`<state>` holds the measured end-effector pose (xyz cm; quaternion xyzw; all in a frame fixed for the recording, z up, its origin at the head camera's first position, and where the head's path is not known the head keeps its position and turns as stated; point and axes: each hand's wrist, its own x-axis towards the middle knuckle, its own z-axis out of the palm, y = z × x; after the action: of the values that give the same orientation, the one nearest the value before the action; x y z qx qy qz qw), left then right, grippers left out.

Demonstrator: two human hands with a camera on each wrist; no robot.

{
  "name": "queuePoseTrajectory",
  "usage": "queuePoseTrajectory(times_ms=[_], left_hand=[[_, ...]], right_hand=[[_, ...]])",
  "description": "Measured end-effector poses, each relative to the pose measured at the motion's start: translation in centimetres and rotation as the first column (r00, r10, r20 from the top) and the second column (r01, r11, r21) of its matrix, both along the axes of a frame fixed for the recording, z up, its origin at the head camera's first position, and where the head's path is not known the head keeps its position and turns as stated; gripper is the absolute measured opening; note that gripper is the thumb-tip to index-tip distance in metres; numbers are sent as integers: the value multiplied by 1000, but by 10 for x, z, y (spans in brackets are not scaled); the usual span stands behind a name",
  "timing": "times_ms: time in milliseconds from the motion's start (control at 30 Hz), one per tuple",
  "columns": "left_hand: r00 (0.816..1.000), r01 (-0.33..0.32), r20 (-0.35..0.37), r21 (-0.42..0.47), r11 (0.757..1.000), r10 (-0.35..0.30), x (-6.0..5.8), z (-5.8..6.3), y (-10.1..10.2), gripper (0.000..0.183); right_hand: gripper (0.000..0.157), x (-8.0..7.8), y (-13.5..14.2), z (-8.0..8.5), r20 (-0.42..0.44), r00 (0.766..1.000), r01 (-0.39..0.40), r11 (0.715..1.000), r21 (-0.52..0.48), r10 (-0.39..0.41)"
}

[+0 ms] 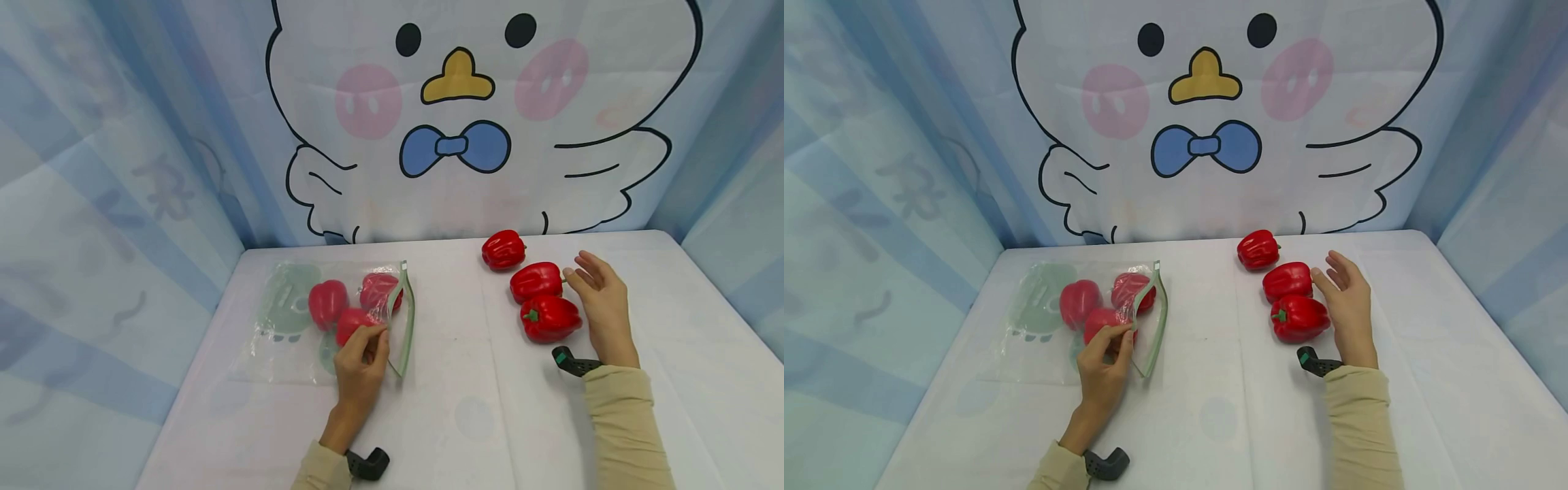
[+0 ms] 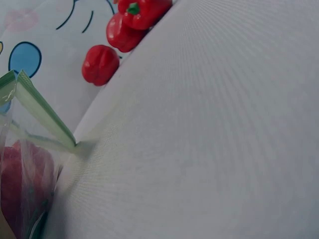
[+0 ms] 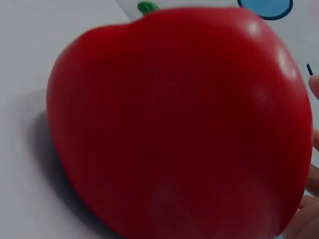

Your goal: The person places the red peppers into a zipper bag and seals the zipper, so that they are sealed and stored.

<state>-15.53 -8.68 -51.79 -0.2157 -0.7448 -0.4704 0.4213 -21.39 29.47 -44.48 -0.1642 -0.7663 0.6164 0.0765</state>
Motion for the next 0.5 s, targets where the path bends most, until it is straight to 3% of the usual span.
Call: queuePoseTrajectory(times_ms=[300,500], left_hand=[[1000,1,-3,-3,1000,-1,0,-1,0,17],[1000,-4,3,-6,1000,5,1,0,0,18]], right_hand=[[77,-6,9,-21,59,993,-92,991,-98,98],[73,-10,10,-27,71,991,-108,988,-106,116]])
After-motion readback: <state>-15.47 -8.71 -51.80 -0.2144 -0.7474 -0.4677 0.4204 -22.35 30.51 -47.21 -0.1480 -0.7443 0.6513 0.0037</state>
